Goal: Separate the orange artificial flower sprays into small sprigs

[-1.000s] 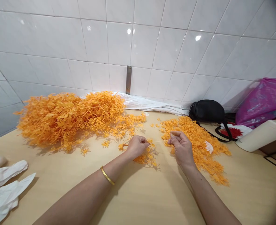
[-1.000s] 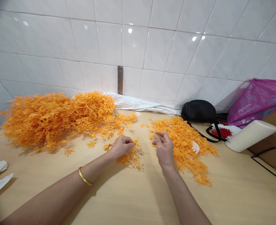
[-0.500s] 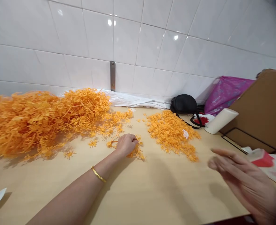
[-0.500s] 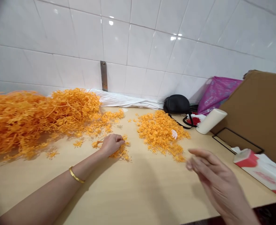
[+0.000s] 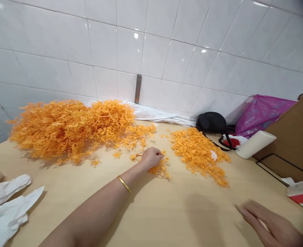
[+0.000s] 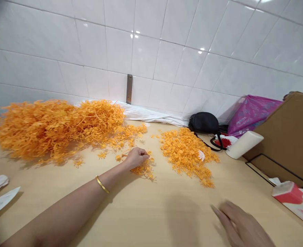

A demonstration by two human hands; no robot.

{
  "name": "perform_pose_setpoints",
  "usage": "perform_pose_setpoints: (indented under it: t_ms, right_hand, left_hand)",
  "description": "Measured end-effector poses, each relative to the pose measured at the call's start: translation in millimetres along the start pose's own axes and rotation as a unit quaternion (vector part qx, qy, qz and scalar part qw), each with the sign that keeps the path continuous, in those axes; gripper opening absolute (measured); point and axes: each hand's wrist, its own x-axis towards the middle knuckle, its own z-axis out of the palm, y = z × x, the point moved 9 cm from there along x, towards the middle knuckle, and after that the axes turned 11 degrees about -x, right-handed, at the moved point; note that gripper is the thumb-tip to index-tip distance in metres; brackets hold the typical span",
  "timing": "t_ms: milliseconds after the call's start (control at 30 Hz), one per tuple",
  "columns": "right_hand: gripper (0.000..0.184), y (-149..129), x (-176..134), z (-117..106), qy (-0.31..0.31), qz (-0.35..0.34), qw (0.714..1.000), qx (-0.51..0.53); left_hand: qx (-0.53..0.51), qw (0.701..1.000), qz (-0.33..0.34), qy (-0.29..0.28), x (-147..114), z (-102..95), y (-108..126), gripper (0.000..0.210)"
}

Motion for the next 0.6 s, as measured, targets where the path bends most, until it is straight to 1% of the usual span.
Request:
perform_pose_setpoints:
  t_ms: [33,67,100,167,233,300,333,400,500,600]
  right_hand:
    - [0.017,-17.7,7.0,19.8,-0.070,-0.026,0.996,-0.041]
    - [0.018,-36.4,15.8,36.6,-0.098,-0.050,0.992,-0.055]
    - [0.022,-54.9,26.5,53.0,-0.102,-0.069,0.991,-0.042]
    - [0.027,-82.2,49.4,92.4,-0.113,-0.074,0.991,0.012]
    - [0.033,-97.6,67.9,136.1,-0.151,-0.067,0.984,0.060]
    - [0.033,-107.1,79.9,167.6,-0.176,-0.086,0.976,0.089]
    - [0.030,-110.0,83.5,178.3,-0.187,-0.101,0.973,0.094]
    - [0.022,-112.1,87.8,190.5,-0.199,-0.124,0.968,0.090]
    - [0.022,-110.5,91.5,195.1,-0.189,-0.132,0.970,0.078]
    - [0.028,-108.3,97.0,194.5,-0.152,-0.118,0.979,0.072]
  left_hand:
    - [-0.012,1.000,-0.004,0.001,0.8,-0.2,-1.6,0.018]
    - [-0.025,1.000,-0.009,0.003,1.6,-0.2,-3.5,0.018]
    - [-0.039,0.999,-0.013,0.003,2.5,0.1,-5.4,0.018]
    - [-0.067,0.998,-0.015,0.002,4.3,1.3,-8.4,0.020]
    - [-0.090,0.996,-0.006,0.002,6.1,2.9,-10.1,0.021]
    - [-0.104,0.995,0.006,0.007,7.7,4.0,-11.6,0.021]
    - [-0.109,0.994,0.012,0.010,8.6,4.4,-12.3,0.021]
    - [-0.114,0.993,0.023,0.014,10.2,4.9,-13.3,0.019]
    - [-0.123,0.992,0.027,0.014,12.1,4.9,-12.8,0.017]
    - [-0.147,0.989,0.021,0.007,13.0,3.7,-7.6,0.020]
